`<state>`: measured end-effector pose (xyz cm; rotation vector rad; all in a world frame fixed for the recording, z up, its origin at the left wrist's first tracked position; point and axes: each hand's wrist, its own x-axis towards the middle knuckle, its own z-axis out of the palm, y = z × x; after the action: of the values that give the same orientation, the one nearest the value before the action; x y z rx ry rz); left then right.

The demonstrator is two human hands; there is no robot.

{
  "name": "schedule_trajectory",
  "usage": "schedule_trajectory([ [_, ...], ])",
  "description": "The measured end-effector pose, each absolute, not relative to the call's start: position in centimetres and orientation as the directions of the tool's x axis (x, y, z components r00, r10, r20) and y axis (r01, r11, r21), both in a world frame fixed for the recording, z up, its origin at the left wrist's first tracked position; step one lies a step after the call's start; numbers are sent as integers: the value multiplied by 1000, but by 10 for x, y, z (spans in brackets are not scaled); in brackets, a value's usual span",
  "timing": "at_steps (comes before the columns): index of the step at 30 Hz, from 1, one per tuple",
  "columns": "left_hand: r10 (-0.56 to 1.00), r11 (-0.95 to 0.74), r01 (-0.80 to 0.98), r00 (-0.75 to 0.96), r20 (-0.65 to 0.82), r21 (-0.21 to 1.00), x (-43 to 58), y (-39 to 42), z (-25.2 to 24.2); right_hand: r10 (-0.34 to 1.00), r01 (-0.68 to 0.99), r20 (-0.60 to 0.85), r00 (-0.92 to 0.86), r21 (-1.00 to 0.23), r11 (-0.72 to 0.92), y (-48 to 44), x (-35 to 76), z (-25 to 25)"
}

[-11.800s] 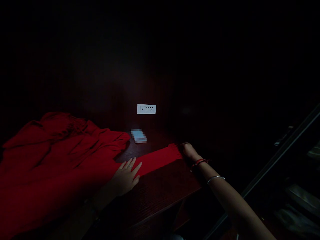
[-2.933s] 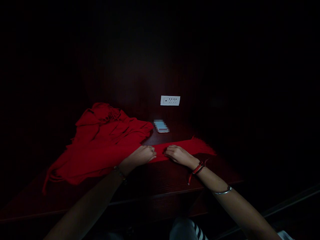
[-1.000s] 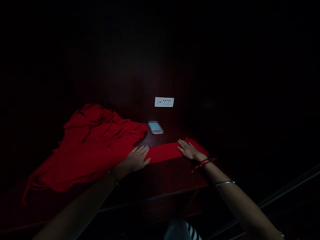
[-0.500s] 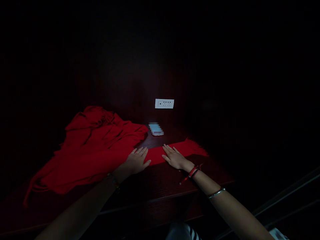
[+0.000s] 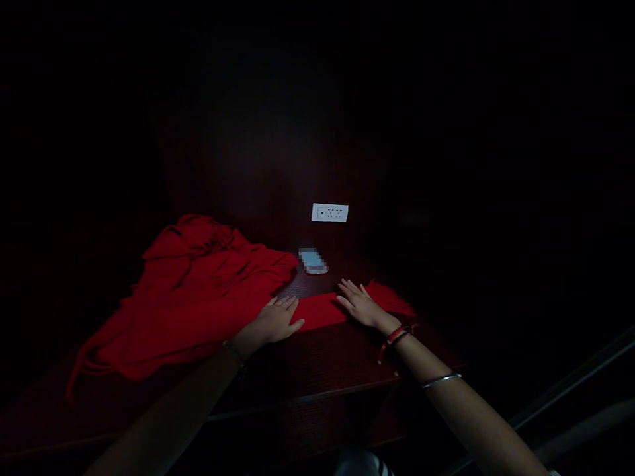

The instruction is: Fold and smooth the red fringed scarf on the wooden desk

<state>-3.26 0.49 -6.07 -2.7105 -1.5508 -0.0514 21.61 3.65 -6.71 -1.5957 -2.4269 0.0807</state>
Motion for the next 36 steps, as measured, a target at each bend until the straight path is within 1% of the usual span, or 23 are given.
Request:
schedule_trajectory([
  [3,845,-535,838,533,46,104,-43,10,-56,868,848,160,-471,-191,495,43,184,-66],
  [5,852,-523,836,520,65,167,-50,12,-51,862,842,136,-488,-188,506,47,172,-71],
  [7,863,-503,840,500,74,204,-56,12,-46,866,849,111,-487,-173,499,49,167,-79],
  [9,861,-507,836,505,68,211,-64,9,-39,870,856,99,-483,-154,493,50,167,-85],
  [12,869,-494,856,491,59,154,-82,0,-28,870,860,96,-483,-136,492,49,169,-87],
  [15,911,-410,910,406,71,58,-114,-15,-18,872,862,103,-479,-130,489,48,170,-86],
  [17,940,-338,941,336,64,27,-138,-26,-16,873,864,106,-476,-129,486,49,170,-86],
  [19,958,-285,957,283,47,45,-162,-35,-16,874,866,99,-475,-127,484,49,170,-86],
  [22,964,-265,958,261,50,107,-189,-43,-17,876,868,93,-474,-119,482,50,171,-88],
  [24,960,-273,953,262,94,130,-201,-47,-15,877,871,98,-470,-114,479,50,171,-88],
  [27,951,-274,952,247,188,135,-210,-56,-8,878,873,116,-464,-109,475,49,172,-88],
  [29,950,-280,955,261,172,97,-210,-66,-5,877,874,140,-460,-103,475,48,172,-88],
  [32,947,-314,949,314,70,-10,-203,-80,-8,872,873,174,-457,-97,477,47,173,-89],
  [34,950,-297,953,301,83,-57,-195,-84,-14,870,871,177,-460,-99,480,47,173,-89],
  [36,953,-256,963,266,144,-82,-186,-83,-20,869,868,175,-464,-104,485,48,174,-90],
])
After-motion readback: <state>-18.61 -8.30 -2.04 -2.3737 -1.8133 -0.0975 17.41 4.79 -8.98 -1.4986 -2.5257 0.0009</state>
